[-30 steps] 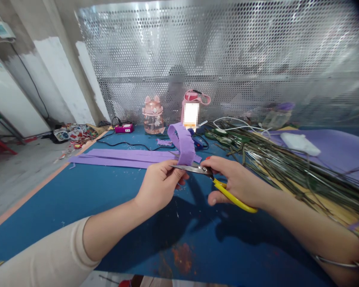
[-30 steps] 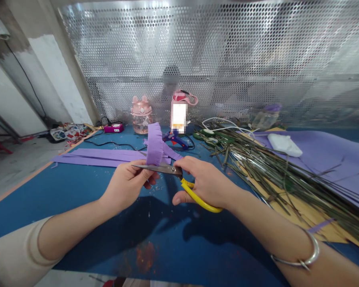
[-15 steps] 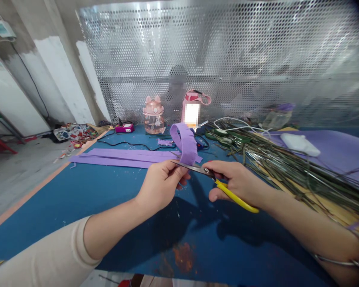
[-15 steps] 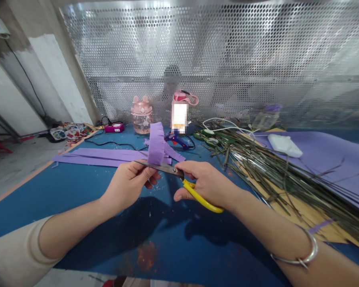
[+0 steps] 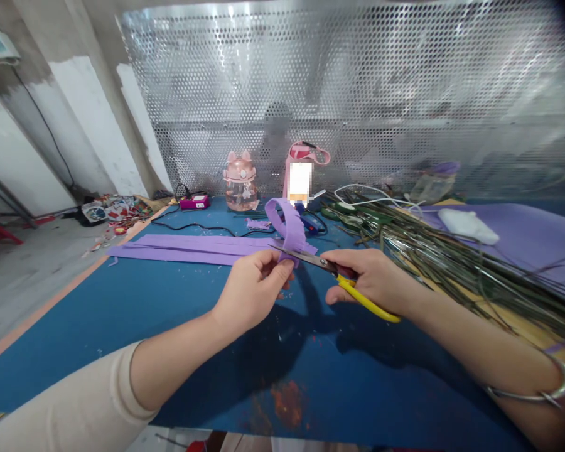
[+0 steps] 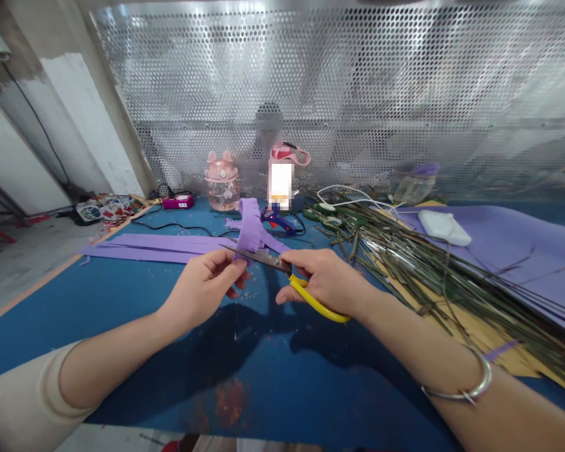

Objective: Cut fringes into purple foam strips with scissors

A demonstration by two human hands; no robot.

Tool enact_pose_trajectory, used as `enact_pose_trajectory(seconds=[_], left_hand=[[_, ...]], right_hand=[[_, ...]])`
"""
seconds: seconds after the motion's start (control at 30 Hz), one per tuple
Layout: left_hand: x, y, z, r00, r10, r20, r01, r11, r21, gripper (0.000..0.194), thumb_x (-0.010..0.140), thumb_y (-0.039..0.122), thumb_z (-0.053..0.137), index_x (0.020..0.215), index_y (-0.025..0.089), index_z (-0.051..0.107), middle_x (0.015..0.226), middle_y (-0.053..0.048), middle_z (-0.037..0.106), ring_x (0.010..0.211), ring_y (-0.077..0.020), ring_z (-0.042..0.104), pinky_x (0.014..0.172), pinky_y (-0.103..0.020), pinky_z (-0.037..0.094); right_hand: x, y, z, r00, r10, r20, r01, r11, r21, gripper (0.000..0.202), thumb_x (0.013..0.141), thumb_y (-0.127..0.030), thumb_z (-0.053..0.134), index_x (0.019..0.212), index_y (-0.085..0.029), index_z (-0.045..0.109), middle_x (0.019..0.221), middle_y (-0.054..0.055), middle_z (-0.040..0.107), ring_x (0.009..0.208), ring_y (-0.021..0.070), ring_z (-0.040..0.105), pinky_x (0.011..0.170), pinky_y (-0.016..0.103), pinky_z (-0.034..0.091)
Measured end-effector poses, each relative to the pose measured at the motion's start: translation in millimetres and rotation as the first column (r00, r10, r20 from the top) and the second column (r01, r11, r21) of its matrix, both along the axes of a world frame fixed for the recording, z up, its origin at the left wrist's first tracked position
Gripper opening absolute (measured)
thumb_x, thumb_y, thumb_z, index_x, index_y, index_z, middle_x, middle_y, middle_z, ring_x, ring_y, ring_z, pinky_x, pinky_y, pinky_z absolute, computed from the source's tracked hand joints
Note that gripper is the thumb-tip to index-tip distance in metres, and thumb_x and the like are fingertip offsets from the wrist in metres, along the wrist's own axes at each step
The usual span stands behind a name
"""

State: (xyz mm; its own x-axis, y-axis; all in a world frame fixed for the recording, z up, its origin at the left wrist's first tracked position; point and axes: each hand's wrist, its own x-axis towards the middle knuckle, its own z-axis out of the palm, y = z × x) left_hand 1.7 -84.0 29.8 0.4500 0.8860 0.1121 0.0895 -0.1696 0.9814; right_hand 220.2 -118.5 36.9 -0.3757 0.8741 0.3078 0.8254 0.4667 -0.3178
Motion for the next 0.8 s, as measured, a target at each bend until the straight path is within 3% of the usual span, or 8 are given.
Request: enact_pose_trajectory(seconds=[0.33, 0.6, 0.8], left_hand=[[-1.3, 8.4, -3.6, 0.999, 0.008, -0.05, -0.006, 0.999, 0.041, 0.02, 0.081, 0.033, 0.053, 0.071, 0.017, 0.061, 0.063, 0.001, 0.059, 0.055, -0.0088, 0.054, 0.049, -0.018, 0.045], [-3.9, 8.3, -3.0, 0.998, 0.015, -0.065, -0.011, 0.998, 0.06, 0.024, 0.08, 0.037, 0.054, 0.071, 0.016, 0.062, 0.064, 0.0, 0.062, 0.057, -0.01, 0.056, 0.051, -0.019, 0.046], [-2.9, 12.4, -3.3, 0.997, 0.066, -0.037, -0.064, 0.996, 0.055, 0.026, 0.078, 0.04, 0.057, 0.071, 0.015, 0.063, 0.066, -0.002, 0.065, 0.057, -0.0109, 0.057, 0.05, -0.02, 0.046]], right_hand=[[-6.6, -2.2, 3.5, 1.0, -0.02, 0.024, 0.021, 1.0, -0.015, 0.042, 0.072, -0.06, 0.063, 0.078, -0.019, 0.053, 0.058, -0.005, 0.042, 0.052, 0.0112, 0.036, 0.048, 0.021, 0.03], [-9.0, -3.2, 5.2, 1.0, -0.013, -0.006, 0.013, 1.0, -0.015, 0.04, 0.071, -0.056, 0.066, 0.077, -0.018, 0.056, 0.056, -0.006, 0.041, 0.05, 0.0099, 0.035, 0.047, 0.02, 0.029], [-7.2, -0.8, 4.6, 0.997, -0.075, 0.0, 0.074, 0.995, -0.069, 0.053, 0.067, -0.062, 0.066, 0.095, -0.018, 0.06, 0.07, 0.0, 0.056, 0.06, 0.0159, 0.05, 0.055, 0.024, 0.038]])
